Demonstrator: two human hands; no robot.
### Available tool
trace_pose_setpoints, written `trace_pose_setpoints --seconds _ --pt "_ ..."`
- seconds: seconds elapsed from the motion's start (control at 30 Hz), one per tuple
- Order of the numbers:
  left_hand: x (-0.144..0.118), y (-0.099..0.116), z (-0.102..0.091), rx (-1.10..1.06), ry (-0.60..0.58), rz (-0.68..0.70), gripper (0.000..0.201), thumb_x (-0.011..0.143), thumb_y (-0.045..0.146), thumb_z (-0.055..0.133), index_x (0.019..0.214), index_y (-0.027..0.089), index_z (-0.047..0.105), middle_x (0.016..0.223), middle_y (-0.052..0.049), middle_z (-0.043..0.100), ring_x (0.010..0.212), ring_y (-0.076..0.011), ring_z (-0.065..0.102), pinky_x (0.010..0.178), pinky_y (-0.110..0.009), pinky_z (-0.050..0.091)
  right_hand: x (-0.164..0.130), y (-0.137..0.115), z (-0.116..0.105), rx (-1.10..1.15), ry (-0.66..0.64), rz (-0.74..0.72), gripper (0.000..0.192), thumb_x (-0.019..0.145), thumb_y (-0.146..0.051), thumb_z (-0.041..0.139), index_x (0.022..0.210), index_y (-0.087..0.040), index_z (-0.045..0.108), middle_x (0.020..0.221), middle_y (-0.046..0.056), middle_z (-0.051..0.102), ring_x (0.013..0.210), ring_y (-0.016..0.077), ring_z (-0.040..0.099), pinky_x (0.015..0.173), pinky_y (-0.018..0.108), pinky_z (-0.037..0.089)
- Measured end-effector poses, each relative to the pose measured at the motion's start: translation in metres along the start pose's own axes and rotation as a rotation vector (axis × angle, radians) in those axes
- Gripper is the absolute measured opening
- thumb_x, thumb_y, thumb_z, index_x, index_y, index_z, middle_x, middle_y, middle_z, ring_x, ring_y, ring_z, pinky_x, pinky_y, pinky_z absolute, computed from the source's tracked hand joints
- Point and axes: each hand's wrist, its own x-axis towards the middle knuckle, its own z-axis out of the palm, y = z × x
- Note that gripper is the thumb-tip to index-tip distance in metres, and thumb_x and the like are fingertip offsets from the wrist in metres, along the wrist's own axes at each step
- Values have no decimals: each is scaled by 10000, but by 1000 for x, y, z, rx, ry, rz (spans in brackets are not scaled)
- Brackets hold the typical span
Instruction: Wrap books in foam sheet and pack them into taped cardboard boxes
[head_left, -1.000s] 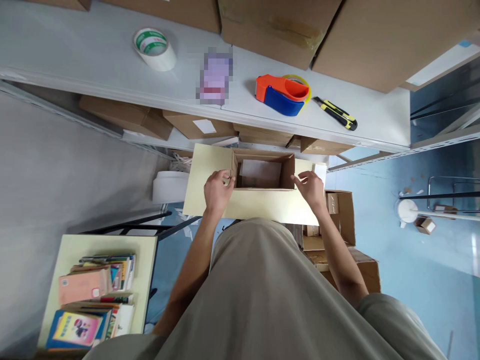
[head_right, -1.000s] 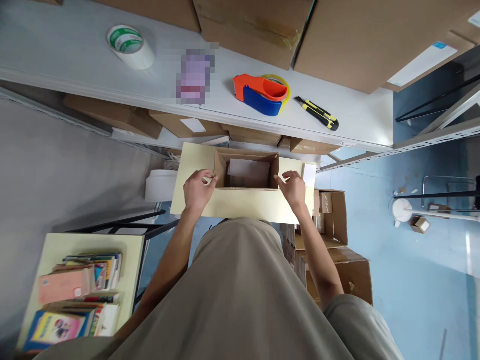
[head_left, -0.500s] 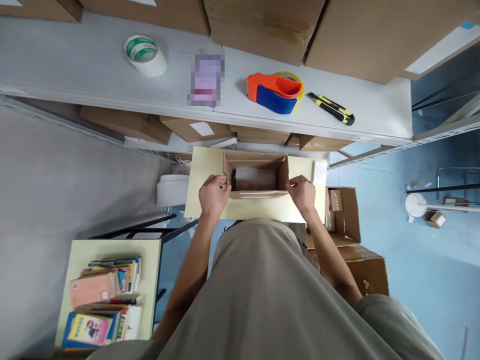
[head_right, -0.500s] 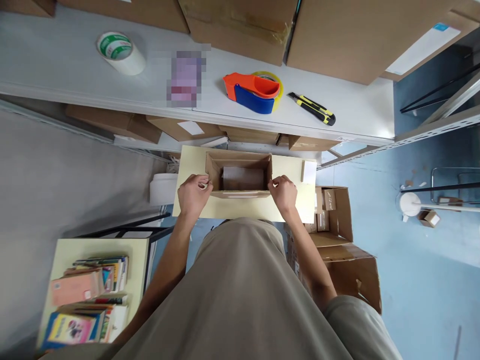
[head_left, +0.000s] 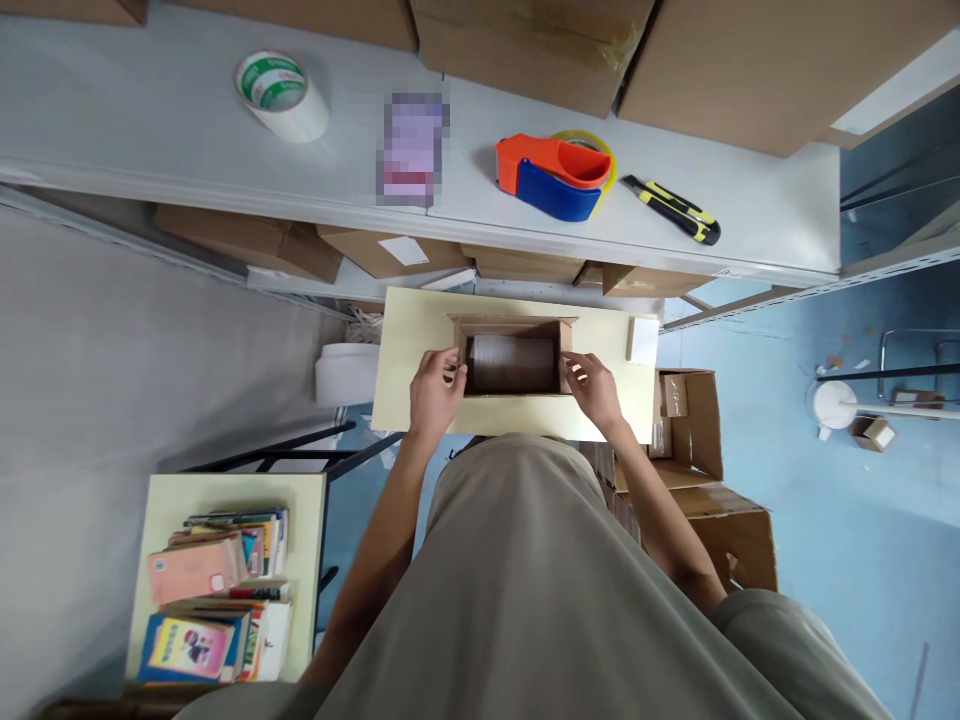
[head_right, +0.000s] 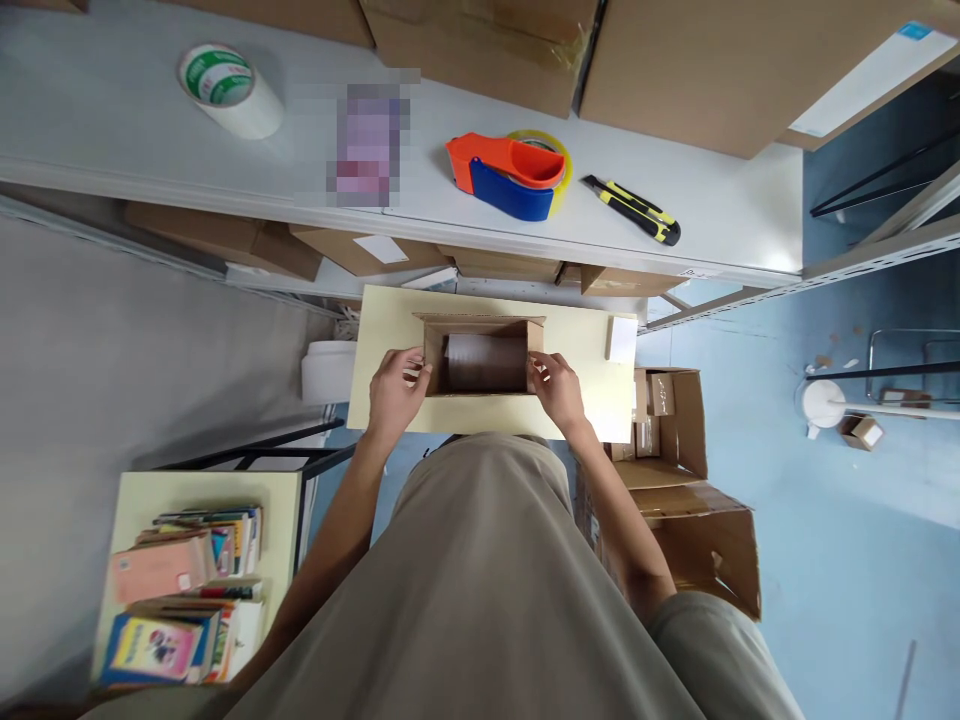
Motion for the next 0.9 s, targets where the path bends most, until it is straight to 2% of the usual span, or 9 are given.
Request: trace_pose_setpoints --seconds 0.1,0.23,0.33,0.4,0.5,0.57,0.63,0.77,0.9 --pt "5 -6 2 -25 -185 73 409 1094 442 634 1437 228 698 1446 -155 723 1298 -307 760 1137 -457 636 7 5 6 -20 -101 14 458 1119 -503 656 1461 -222 773 1340 161 735 981 255 811 958 430 705" --pt "11 -15 2 -27 -460 126 793 949 690 828 1569 227 655 1692 -167 627 1606 -399 564 1348 -534 475 15 15 4 -82 -340 36 813 888 -642 951 1569 -258 727 1590 192 636 1317 360 754 1192 537 639" --pt "16 -19 1 21 -558 154 958 845 785 896 1580 218 661 1755 -174 578 1662 -437 492 1386 -564 415 21 18 -8 -113 -495 -19 1021 775 -668 1029 1645 -268 673 1688 186 592 1491 391 659 1289 555 559" --pt "20 -22 0 25 -564 169 956 843 812 885 1563 218 677 1737 -173 599 1652 -440 505 1388 -573 401 25 17 -15 -104 -517 -57 1028 771 -659 1035 1646 -259 671 1658 186 630 1487 390 666 1274 544 563" --pt "26 -26 0 -29 -574 157 931 839 791 893 1547 223 686 1682 -178 650 1589 -436 575 1326 -558 473 29 13 -17 -95 -448 -51 820 887 -596 974 1572 -227 714 1507 180 748 1384 373 735 1200 514 601" --pt "30 -30 -1 -56 -537 97 870 836 708 923 1518 217 697 1582 -190 715 1467 -425 672 1216 -535 565 31 11 -13 -131 -360 -2 646 994 -514 884 1532 -197 717 1401 178 802 1274 354 781 1132 494 627" --pt "34 -35 -2 -50 -415 29 727 832 560 949 1432 215 728 1446 -183 773 1306 -394 749 1105 -507 620 33 11 -5 -220 -224 53 574 1041 -421 814 1541 -172 685 1364 189 811 1239 360 782 1108 506 632" --pt "40 -45 -8 -130 -152 -61 457 823 248 827 1269 232 728 1293 -108 806 986 -255 773 899 -393 642 35 18 8 -356 10 102 834 1029 -348 753 1765 -129 427 1470 249 738 1381 424 696 1158 588 611" --pt "44 -50 -15 -302 -30 -103 520 782 174 703 1299 232 688 1141 -39 793 728 -145 677 757 -304 600 34 25 10 -336 13 62 1059 1035 -362 691 1890 -187 90 1565 255 653 1361 428 696 1111 616 640"
